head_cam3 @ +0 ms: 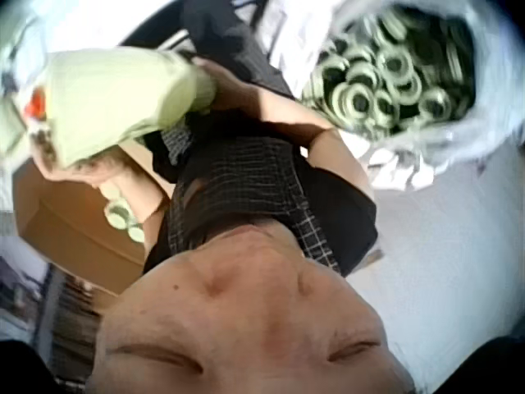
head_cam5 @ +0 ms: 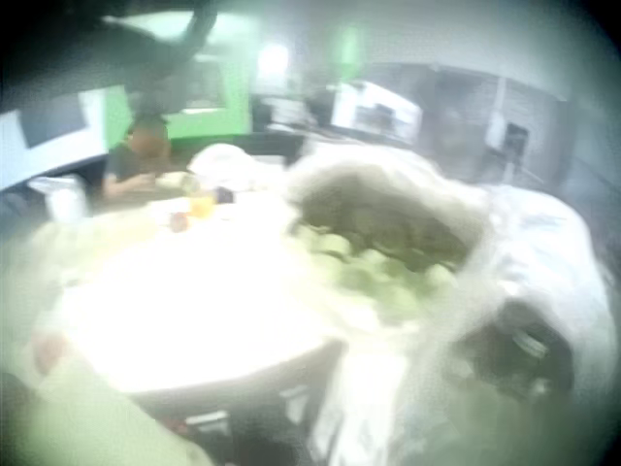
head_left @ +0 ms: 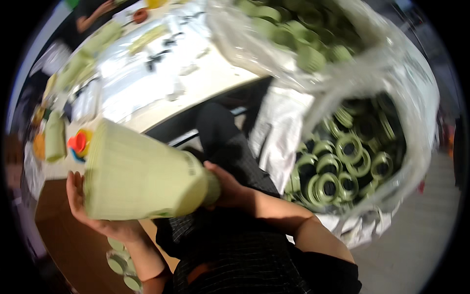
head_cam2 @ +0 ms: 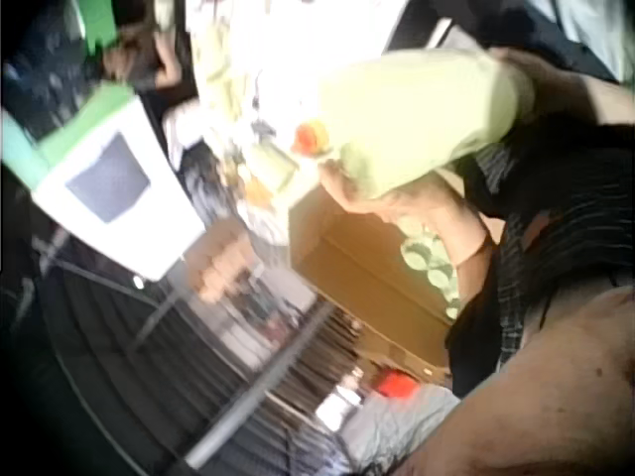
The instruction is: The person assembles plastic water bottles by inserting inner components and attaching lids, places each assembled bottle into a plastic bag, and then places the bagged bottles into a large cardboard box.
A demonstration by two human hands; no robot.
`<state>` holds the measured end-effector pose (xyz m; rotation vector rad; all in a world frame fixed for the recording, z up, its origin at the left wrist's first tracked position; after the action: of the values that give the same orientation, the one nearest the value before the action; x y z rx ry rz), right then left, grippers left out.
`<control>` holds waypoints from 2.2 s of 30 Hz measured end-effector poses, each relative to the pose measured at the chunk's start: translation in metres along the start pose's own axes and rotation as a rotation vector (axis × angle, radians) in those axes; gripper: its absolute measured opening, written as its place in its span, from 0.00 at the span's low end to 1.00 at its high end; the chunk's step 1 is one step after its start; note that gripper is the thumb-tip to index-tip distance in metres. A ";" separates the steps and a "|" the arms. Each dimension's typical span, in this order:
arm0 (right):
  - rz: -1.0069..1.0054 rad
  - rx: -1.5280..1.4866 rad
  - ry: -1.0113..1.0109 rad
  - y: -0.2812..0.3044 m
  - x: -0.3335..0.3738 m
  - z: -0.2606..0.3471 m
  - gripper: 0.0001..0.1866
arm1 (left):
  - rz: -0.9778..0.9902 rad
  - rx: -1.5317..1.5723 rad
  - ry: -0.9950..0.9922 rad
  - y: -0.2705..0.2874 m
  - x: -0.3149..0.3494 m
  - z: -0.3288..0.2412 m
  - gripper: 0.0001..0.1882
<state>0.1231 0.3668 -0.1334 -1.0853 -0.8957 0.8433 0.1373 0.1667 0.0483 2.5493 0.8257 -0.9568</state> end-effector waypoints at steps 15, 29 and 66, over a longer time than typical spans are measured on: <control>-1.796 0.831 1.271 0.143 0.300 0.192 0.10 | 0.611 -0.035 0.704 -0.010 0.098 0.086 0.17; -1.814 1.338 1.261 0.046 0.274 0.157 0.18 | 0.406 0.002 0.955 -0.009 0.106 0.083 0.18; -0.332 2.075 0.567 -0.100 0.039 0.107 0.28 | 0.769 -0.073 0.688 -0.007 0.109 0.024 0.24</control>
<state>0.0538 0.4155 -0.0076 0.6666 0.4690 0.6437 0.1882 0.2059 -0.0431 2.7590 -0.0458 0.1877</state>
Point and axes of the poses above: each hand's wrist, its own x-axis away from the middle knuckle, its own y-axis out of the back of the hand, z = x × y, the point moved 3 cm from there along -x, towards the middle knuckle, and after that the axes turned 2 degrees about x, right-handed, at the moved point
